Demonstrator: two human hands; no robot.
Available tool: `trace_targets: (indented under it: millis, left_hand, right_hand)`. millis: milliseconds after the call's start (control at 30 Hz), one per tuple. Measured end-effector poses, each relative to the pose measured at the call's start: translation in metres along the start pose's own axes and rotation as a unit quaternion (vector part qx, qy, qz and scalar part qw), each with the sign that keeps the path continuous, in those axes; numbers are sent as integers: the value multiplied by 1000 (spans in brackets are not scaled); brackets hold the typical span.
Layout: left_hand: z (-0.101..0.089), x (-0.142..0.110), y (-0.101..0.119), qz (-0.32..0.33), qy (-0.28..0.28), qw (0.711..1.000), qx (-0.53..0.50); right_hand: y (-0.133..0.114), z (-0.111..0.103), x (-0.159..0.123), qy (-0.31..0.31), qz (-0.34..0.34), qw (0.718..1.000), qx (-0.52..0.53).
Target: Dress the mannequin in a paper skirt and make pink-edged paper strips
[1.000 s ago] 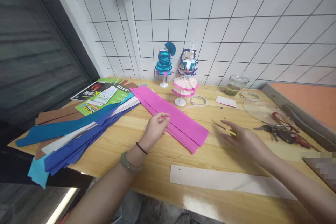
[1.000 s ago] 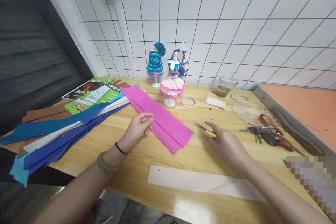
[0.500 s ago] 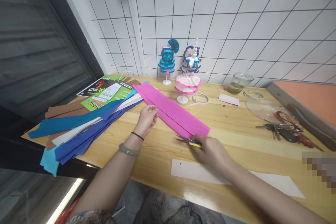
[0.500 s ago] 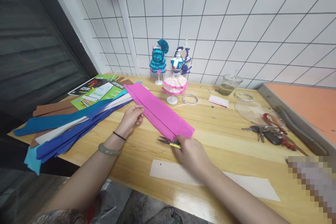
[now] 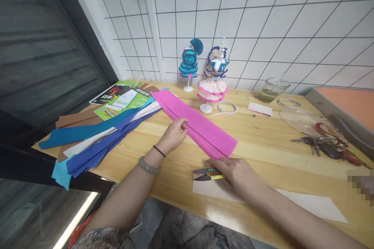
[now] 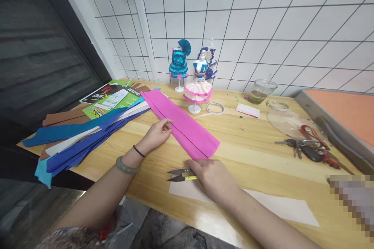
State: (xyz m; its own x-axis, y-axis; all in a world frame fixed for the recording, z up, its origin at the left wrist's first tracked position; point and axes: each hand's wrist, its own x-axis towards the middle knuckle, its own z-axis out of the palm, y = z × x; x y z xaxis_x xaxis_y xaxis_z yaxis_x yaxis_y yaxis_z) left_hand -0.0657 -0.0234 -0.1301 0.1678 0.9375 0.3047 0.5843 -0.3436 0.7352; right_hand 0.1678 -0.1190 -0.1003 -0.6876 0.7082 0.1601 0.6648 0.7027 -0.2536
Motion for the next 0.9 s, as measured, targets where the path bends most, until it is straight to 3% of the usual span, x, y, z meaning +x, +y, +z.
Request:
trace_targets:
  millis: [67,233,600,800,900]
  left_hand:
    - [0,0,0,9,-8,1000,17]
    - [3,0,1,16,-19,998,49]
    - [3,0,5,-6,-24,999,35]
    - [-2,-6,25,-96,14,995,-29]
    - [-3,-11,34,-168,-26,982,-87]
  right_hand:
    - [-1,1,2,-3,-25,999,-38]
    - [6,6,1,-4,-3,993,-122]
    - [4,13,4,7,-10,981,-192]
    - [10,12,3,33,30,989,-143]
    - [17,11,0,46,46,992,-108]
